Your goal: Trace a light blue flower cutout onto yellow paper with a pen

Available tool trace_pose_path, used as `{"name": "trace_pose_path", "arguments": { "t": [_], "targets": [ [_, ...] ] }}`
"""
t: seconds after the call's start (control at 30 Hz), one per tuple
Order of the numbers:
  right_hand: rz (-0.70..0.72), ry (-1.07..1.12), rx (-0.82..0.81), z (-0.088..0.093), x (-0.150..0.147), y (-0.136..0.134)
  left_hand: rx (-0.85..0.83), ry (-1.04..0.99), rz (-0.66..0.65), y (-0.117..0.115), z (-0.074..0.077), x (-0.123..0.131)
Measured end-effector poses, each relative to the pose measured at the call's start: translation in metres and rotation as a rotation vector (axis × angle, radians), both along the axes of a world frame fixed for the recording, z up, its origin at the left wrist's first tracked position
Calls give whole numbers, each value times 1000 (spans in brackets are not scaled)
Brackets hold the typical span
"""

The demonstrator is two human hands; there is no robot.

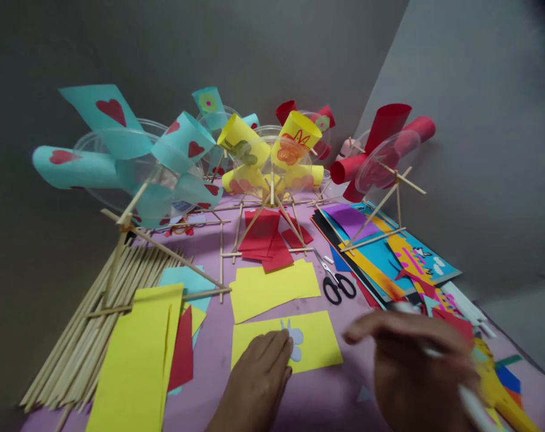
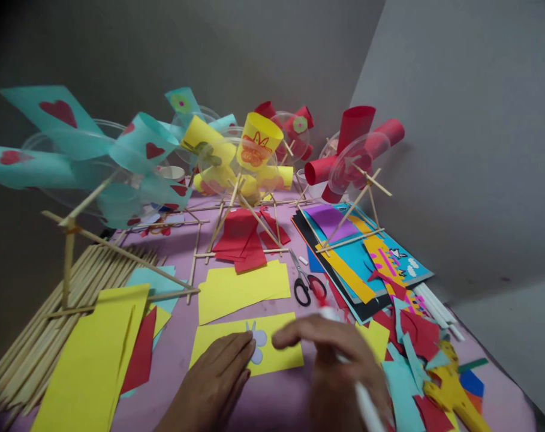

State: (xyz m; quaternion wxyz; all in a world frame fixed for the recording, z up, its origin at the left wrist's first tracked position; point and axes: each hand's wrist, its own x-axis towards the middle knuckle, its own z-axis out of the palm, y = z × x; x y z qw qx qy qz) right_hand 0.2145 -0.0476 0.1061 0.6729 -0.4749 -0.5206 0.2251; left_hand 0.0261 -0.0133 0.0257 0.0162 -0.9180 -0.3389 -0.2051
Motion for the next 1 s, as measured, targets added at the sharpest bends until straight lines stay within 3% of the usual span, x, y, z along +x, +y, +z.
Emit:
{"name": "trace_pose_path", "arguments": {
  "t": [0.13,0.23,0.3,0.53,0.73,1.0],
  "targets": [
    [216,-22,-205,-35,-13,41,26,-15,4,3,-2,3],
    [290,-132,-363,-60,-15,48,35,-17,18,4,-5,5],
    [305,-225,-361,-67,-13,48,12,-19,27,4,-7,6],
    [367,-463,-205,-68,-11,46,33,-83,38,5,-6,6],
    [368,-503,-279,-72,-11,47,127,-88,49,1,-10,6],
    [358,-372,-384,-76,-8,43,116,-40,33,-3,-12,6]
  ]
}}
